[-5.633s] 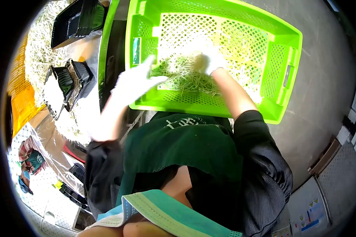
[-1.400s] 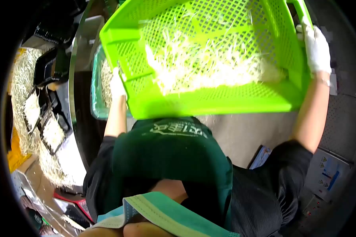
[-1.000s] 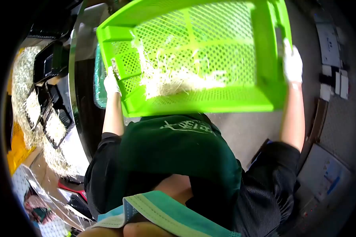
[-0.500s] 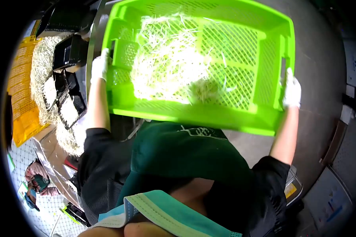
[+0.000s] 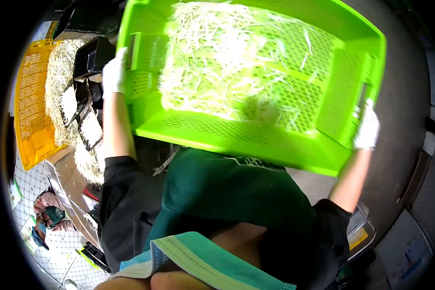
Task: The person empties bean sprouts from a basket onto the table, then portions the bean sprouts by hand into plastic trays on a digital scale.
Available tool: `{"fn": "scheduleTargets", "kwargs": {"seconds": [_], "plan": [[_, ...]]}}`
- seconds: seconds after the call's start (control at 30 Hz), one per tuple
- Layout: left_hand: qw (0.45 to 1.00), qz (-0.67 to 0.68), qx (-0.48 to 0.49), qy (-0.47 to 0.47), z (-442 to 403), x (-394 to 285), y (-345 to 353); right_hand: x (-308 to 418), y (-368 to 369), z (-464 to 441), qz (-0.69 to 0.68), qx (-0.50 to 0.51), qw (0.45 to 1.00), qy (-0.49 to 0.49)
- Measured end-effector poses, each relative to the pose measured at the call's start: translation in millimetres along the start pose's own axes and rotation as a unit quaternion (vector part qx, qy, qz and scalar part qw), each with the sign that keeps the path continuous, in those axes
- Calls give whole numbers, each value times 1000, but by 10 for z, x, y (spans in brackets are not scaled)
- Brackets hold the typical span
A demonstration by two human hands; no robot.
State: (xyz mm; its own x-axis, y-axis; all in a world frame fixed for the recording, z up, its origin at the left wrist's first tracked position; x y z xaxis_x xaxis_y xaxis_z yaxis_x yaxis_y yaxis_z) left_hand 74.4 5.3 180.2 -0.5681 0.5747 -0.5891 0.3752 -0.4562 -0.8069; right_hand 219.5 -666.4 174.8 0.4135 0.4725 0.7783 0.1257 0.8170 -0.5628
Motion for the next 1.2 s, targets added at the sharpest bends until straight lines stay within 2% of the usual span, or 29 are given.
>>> {"fn": "scheduleTargets", "kwargs": {"seconds": [0.03,0.07,0.1,0.17,0.2,0.23,0.27,0.3,0.33,0.37,0.4,0.43,0.47,0.5,0.57,0.63,0.7,0.77,0.8,0.83,0.87,0.9,0.97,1.03,1.07,1.1,1.13,1.17,1.2], "plan": [[999,-28,11,13,188,-291,214,-170,-369,-155,10,-26,1000,2],[998,15,3,55,248,-570,389,-129,-699,-228,37,-12,999,36],[994,56,-3,98,278,-804,491,195,-713,-39,-76,-37,996,-2],[982,85,-17,167,170,-1293,310,341,-652,-80,-116,-100,988,18],[980,48,-32,192,-62,-1296,143,248,-523,-280,-42,-105,993,21],[991,-11,-44,128,-221,-1239,-117,104,-368,-469,31,-105,994,20],[984,170,-52,19,-59,-1182,-327,70,-100,-448,18,-80,997,-3],[978,176,-100,42,-204,-833,-507,143,216,-326,1,-56,998,-26],[992,88,-88,23,-233,-502,-658,220,376,-118,-60,-35,997,-34],[992,99,-73,2,-164,-202,-605,222,417,107,-118,-15,992,-36],[996,-38,-78,0,38,-164,-470,150,237,137,-52,-21,998,-29],[997,-38,-68,11,243,-207,-235,135,15,176,-49,-19,998,-19],[999,-11,-41,-6,354,-225,56,70,-299,108,-18,-33,999,-20],[997,23,-29,65,454,-353,270,79,-593,20,-1,-57,998,6],[992,113,3,58,412,-633,470,88,-818,-110,-84,-91,992,-12],[989,136,-39,50,408,-990,66,-42,-697,-396,29,-122,992,-4],[970,196,-147,7,573,-1045,-555,-49,-260,-248,-93,-88,990,-54],[911,373,-139,111,562,-766,-817,269,7,30,-162,-66,981,-86],[910,389,-111,87,547,-714,-796,291,42,200,-211,-44,971,-105],[949,280,-120,76,522,-679,-623,171,-47,177,-201,-39,974,-93],[976,166,-128,63,594,-915,-479,105,-216,-74,-126,-83,986,-76],[982,121,-110,91,488,-1006,-320,102,-381,-323,-59,-131,988,-63],[974,215,-66,37,353,-947,-35,15,-791,-423,-100,-111,989,-11],[968,225,-42,102,513,-1319,-6,4,-1097,-437,-141,-118,982,-43],[954,237,-92,158,421,-1369,44,121,-1045,-398,-188,-111,974,-63],[964,232,-34,123,308,-1441,13,252,-882,-415,-194,-146,969,-43],[974,167,-76,136,165,-1436,-97,320,-652,-471,-163,-149,975,0],[977,100,-117,149,57,-1376,-239,428,-367,-486,-93,-147,984,-29],[979,116,-144,92,30,-1194,-346,343,-105,-661,-37,-140,986,-79]]}}
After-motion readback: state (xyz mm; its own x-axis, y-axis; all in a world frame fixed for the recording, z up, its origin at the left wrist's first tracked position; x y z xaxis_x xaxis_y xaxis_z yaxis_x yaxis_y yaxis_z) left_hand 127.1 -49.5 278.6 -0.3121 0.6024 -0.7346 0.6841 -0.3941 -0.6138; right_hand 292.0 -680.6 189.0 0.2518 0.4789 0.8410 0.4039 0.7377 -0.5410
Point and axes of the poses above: each hand's wrist, its own z-axis away from the middle knuckle, its own y-axis out of the palm, x = y × z, the point moved 4 cm from there along -z, towards the middle knuckle, and after that the axes turned 5 degrees about y, right-handed, at the moved point
